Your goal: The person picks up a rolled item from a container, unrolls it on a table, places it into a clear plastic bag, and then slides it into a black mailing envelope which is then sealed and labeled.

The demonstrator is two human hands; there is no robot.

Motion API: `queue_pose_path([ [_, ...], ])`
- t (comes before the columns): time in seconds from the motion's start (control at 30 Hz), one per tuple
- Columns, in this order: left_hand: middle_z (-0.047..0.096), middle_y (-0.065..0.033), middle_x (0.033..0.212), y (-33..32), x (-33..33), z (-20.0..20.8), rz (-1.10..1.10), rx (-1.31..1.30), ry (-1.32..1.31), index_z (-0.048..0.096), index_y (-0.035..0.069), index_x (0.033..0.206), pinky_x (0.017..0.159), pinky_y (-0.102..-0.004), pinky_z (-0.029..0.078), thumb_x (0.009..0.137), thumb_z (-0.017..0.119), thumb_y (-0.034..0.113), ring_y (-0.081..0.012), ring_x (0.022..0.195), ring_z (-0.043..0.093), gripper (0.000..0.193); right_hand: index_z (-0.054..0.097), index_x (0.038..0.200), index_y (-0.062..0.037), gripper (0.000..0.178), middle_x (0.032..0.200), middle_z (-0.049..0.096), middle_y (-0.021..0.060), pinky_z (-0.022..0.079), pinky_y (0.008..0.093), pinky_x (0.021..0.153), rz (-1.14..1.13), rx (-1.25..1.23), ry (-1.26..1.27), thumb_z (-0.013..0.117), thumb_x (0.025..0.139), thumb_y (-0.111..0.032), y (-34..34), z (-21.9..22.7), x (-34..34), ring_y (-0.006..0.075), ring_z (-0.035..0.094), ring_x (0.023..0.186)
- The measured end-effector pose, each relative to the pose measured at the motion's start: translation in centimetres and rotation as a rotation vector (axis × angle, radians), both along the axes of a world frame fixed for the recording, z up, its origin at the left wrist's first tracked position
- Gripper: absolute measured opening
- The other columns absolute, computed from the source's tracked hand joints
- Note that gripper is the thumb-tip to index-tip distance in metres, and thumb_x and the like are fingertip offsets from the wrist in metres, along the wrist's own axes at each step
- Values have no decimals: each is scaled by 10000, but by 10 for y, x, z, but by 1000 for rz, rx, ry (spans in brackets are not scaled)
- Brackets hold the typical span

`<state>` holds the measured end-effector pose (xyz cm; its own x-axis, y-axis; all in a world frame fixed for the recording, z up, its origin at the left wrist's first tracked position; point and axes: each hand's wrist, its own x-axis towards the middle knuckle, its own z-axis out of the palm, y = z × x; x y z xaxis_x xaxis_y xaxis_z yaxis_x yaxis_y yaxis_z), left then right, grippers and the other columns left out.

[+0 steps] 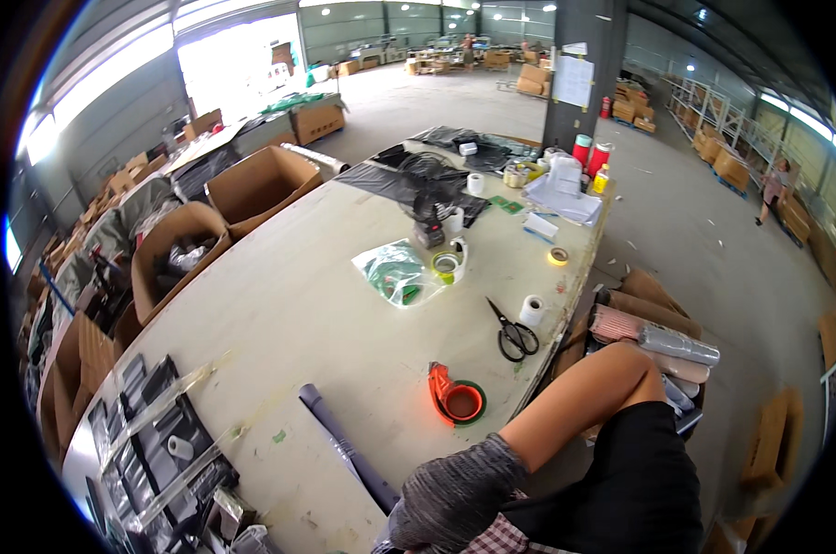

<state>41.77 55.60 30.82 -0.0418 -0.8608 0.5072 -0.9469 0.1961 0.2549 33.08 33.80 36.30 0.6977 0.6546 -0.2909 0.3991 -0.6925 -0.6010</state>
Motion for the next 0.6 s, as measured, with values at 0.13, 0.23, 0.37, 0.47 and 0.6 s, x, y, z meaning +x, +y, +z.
queue_pose_path([
  [0.13, 477, -43, 688, 7, -5, 2, -15, 68, 1, 533, 109, 722, 450, -339, 379, 769, 699, 372, -210, 536, 496, 315, 590, 942, -51, 389, 708, 613, 171, 506, 433, 586, 8, -28, 0, 458, 915, -416, 8, -25, 9, 335, 621, 636],
  [0.23, 458, -26, 614, -2, -9, 11, -49, 81, 145, 529, 136, 666, 383, -352, 361, 662, 743, 344, -218, 469, 485, 298, 599, 945, -78, 342, 720, 607, 196, 499, 455, 605, 86, 2, 101, 489, 910, -399, 4, -7, 14, 357, 625, 702],
  [0.37, 469, -27, 695, 1, 5, -18, -360, -48, 320, 560, 113, 842, 497, -353, 451, 725, 786, 278, -226, 570, 532, 303, 587, 902, -19, 176, 866, 598, 114, 481, 330, 713, 29, 487, 399, 650, 827, -166, -19, -20, 16, 257, 604, 795],
  [0.47, 448, -20, 721, -14, 4, -69, -432, -401, 707, 546, 62, 909, 530, -368, 498, 733, 816, 244, -222, 596, 541, 369, 615, 835, -33, 178, 785, 552, 83, 455, 343, 685, -98, 1051, 454, 666, 853, -203, -30, -119, 22, 246, 562, 741],
  [0.6, 450, -72, 705, -36, 6, -139, -66, -606, 512, 503, 43, 787, 565, -409, 492, 826, 670, 346, -264, 627, 543, 348, 463, 778, -74, 202, 785, 436, 24, 392, 336, 700, -320, 945, 174, 627, 877, -137, -17, -174, 54, 195, 452, 745],
])
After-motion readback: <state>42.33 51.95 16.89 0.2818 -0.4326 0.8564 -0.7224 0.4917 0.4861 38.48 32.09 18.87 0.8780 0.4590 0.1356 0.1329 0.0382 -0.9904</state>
